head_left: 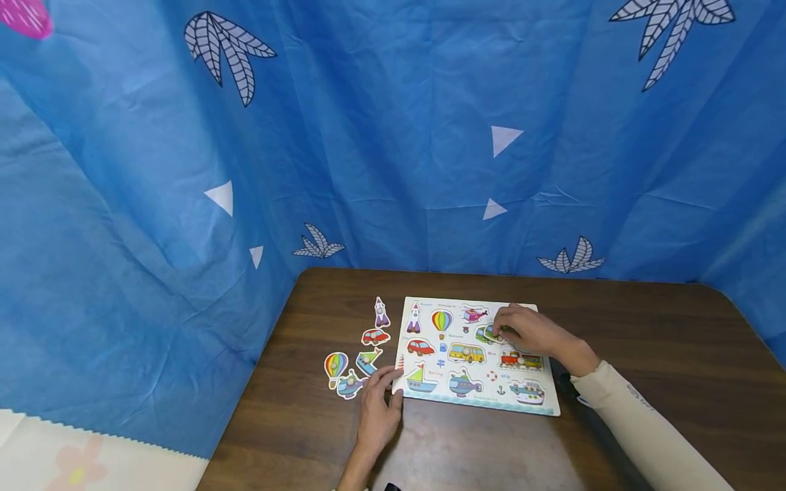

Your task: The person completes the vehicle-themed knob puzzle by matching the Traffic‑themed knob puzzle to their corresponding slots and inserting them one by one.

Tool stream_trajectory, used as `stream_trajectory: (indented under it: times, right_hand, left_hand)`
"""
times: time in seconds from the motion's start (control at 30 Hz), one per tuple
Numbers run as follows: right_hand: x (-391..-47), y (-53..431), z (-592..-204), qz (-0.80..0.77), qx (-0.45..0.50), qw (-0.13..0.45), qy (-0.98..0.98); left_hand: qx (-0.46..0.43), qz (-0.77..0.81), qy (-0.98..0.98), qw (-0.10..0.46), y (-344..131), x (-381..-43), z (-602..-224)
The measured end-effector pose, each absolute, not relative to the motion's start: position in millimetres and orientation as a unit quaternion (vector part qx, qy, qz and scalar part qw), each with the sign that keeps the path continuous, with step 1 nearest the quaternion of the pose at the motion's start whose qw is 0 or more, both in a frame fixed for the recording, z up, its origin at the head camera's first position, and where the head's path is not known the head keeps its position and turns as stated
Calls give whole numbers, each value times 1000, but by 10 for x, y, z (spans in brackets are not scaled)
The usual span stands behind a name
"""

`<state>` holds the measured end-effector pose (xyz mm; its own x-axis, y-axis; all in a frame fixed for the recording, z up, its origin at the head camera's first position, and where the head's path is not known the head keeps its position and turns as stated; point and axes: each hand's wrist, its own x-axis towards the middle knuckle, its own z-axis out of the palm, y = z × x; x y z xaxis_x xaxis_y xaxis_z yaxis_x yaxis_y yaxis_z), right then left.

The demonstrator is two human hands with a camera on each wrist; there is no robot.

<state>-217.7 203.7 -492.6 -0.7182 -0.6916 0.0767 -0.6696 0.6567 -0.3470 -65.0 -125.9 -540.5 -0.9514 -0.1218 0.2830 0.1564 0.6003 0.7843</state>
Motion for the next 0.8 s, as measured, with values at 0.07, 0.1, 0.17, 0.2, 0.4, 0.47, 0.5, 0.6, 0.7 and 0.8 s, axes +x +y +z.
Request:
stream_trajectory:
  times: [0.07,0.1,0.17,0.2,0.4,0.47,0.5,0.6,0.7,0.8]
  right_hand:
    - [-2173,2004,-4921,-176,-374,30,910]
    - [-2173,1990,-4918,-175,-374,31,910]
    - [-2171,1964,-4914,-171,-372,31,912]
    - [-2172,1952,-4913,-169,-372,32,912]
    - [-2176,1888,-4919,-166,-381,35,909]
    - [-2173,1873,-4918,-166,-382,35,908]
    - [-2171,1867,-4919,-166,-382,34,908]
    - [-2163,1853,-4918,-167,-383,34,908]
    - [-2154,1842,-4919,-167,-381,36,909]
    - [-2144,1835,-4922,-168,-379,37,909]
  left_hand:
    - [-11,-447,-881,157,-1260,-650,-5409]
    - [-11,-447,-881,157,-1259,-650,-5409]
    - [-13,-448,-880,157,-1257,-649,-5408]
    - [-13,-448,-880,158,-1256,-647,-5407]
    - [-8,-447,-880,160,-1257,-640,-5415]
    - [-8,-446,-880,160,-1259,-641,-5416]
    - [-8,-446,-881,159,-1260,-642,-5415]
    - [-10,-444,-882,158,-1261,-645,-5410]
    - [-11,-444,-882,158,-1259,-645,-5407]
    - [-12,-446,-881,159,-1256,-643,-5408]
